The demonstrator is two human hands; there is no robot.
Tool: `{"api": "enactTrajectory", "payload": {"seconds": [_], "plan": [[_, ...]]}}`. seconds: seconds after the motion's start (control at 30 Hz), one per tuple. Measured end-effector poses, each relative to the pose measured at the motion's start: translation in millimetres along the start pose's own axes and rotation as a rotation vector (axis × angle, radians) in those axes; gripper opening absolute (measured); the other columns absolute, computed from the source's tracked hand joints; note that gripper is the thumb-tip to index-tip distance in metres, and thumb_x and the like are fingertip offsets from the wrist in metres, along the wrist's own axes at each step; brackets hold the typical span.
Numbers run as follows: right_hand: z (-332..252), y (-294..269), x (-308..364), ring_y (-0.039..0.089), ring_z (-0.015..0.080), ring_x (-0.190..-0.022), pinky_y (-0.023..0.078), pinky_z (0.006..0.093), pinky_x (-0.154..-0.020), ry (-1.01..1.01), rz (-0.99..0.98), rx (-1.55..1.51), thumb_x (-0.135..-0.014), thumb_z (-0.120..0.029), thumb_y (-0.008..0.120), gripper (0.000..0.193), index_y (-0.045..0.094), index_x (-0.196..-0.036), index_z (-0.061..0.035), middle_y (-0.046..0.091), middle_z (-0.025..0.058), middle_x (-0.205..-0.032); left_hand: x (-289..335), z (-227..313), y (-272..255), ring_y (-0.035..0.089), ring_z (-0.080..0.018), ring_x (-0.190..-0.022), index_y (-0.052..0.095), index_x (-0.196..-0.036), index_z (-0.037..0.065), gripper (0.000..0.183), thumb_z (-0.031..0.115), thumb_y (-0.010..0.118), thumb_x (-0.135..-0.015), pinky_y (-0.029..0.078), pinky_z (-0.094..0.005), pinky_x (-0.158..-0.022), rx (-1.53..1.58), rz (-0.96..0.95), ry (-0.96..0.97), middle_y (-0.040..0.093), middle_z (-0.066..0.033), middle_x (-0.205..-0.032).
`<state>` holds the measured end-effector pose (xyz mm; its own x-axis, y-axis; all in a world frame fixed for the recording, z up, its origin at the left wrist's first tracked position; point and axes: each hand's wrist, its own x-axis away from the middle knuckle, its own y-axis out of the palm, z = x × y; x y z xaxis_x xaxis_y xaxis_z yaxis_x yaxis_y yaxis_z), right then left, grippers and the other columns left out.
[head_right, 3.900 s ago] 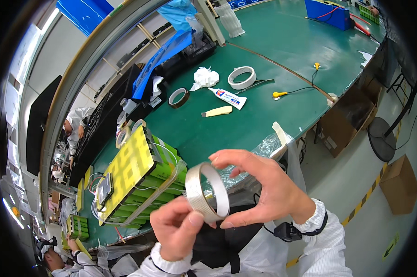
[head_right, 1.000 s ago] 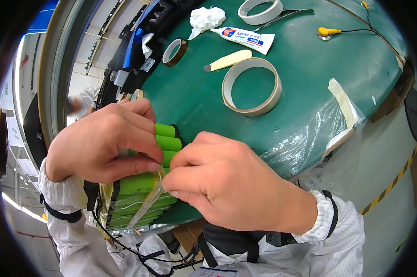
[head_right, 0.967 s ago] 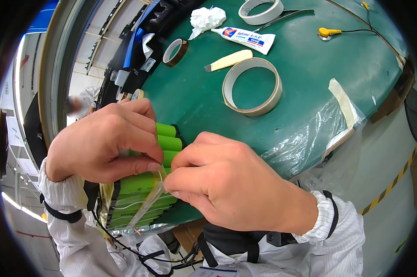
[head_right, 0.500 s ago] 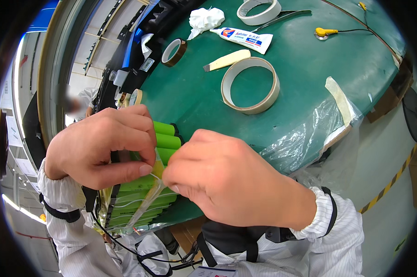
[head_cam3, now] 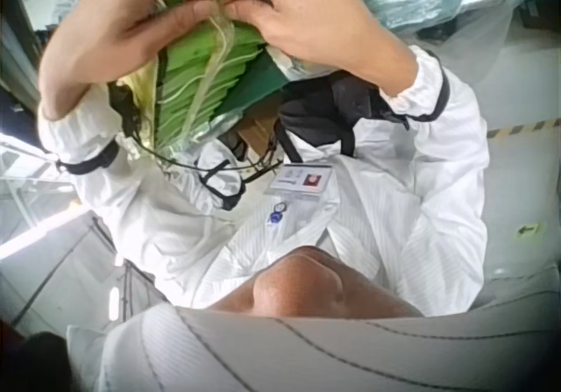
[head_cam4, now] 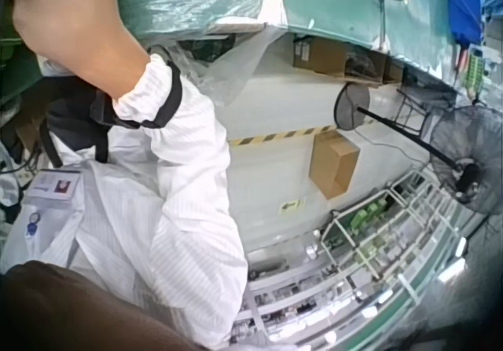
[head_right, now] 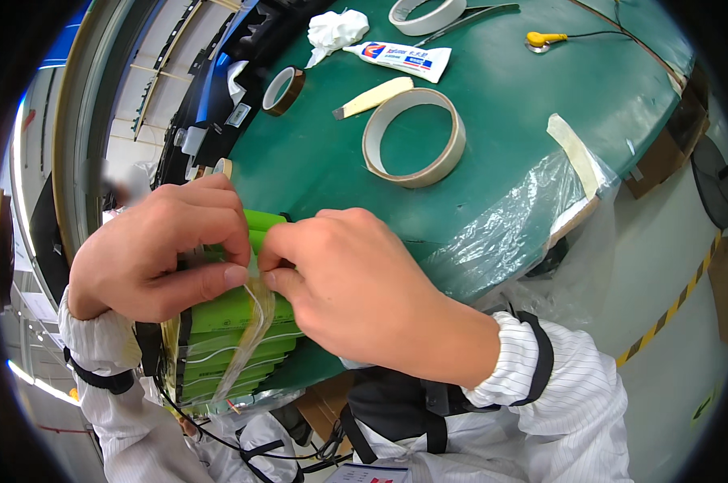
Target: The person assembles a large battery pack by taping individual battery cells together with adhesive tape from a tape roll and managing the wiring and circuit board by hand.
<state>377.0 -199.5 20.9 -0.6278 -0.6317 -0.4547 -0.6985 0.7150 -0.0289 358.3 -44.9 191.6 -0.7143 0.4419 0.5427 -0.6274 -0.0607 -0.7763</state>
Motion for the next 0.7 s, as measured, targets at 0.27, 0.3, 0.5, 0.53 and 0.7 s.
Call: {"api": "enactTrajectory", "payload": {"seconds": [0.27,0.3,0.5,0.53,0.7], "plan": [[-2.2,7.2,-3.3,0.069,0.0271,-0.072,0.053,0.0338,-0.067,0.172,-0.061,-0.165,-0.086,-0.004,0.068,0.008,0.069,-0.091,0.0016,0.071,0.0156,-0.082,0.9,4.8,-2.7,0.052,-0.0310,-0.072,0.062,-0.080,0.002,0.010,0.006,0.070,-0.079,0.042,-0.0389,-0.069,-0.056,-0.022,-0.085,0.060,-0.0098,-0.075],[-2.3,7.5,-2.3,0.069,0.0271,-0.072,0.053,0.0338,-0.067,0.175,-0.057,-0.162,-0.086,-0.004,0.068,0.008,0.069,-0.091,0.0016,0.071,0.0156,-0.082,0.0,3.8,-2.1,0.053,-0.0306,-0.072,0.062,-0.080,0.002,0.010,0.007,0.071,-0.078,0.042,-0.0386,-0.069,-0.045,-0.004,-0.062,0.060,-0.0097,-0.075],[-1.0,8.9,-2.3,0.069,0.0265,-0.072,0.053,0.0350,-0.067,0.187,-0.057,-0.210,-0.087,-0.005,0.067,0.009,0.068,-0.093,0.0017,0.071,0.0159,-0.082,2.2,4.9,-6.2,0.053,-0.0296,-0.073,0.062,-0.080,0.002,0.011,0.007,0.071,-0.077,0.042,-0.0378,-0.067,-0.022,-0.012,-0.060,0.060,-0.0091,-0.076],[-0.6,8.3,-4.0,0.068,0.0263,-0.072,0.053,0.0352,-0.068,0.207,-0.084,-0.227,-0.088,-0.006,0.067,0.010,0.068,-0.093,0.0019,0.070,0.0157,-0.081,1.9,3.7,-6.4,0.053,-0.0295,-0.074,0.062,-0.079,0.002,0.011,0.007,0.071,-0.077,0.042,-0.0377,-0.067,-0.014,-0.015,-0.063,0.059,-0.0090,-0.076],[-5.9,8.6,-7.6,0.065,0.0419,-0.079,0.050,0.0466,-0.073,0.282,-0.108,-0.343,-0.086,-0.005,0.061,0.011,0.066,-0.087,0.0046,0.067,0.0230,-0.080,2.3,1.5,-7.8,0.053,-0.0294,-0.074,0.062,-0.079,0.002,0.011,0.008,0.072,-0.077,0.043,-0.0375,-0.067,-0.011,-0.009,-0.042,0.059,-0.0087,-0.076]]}}
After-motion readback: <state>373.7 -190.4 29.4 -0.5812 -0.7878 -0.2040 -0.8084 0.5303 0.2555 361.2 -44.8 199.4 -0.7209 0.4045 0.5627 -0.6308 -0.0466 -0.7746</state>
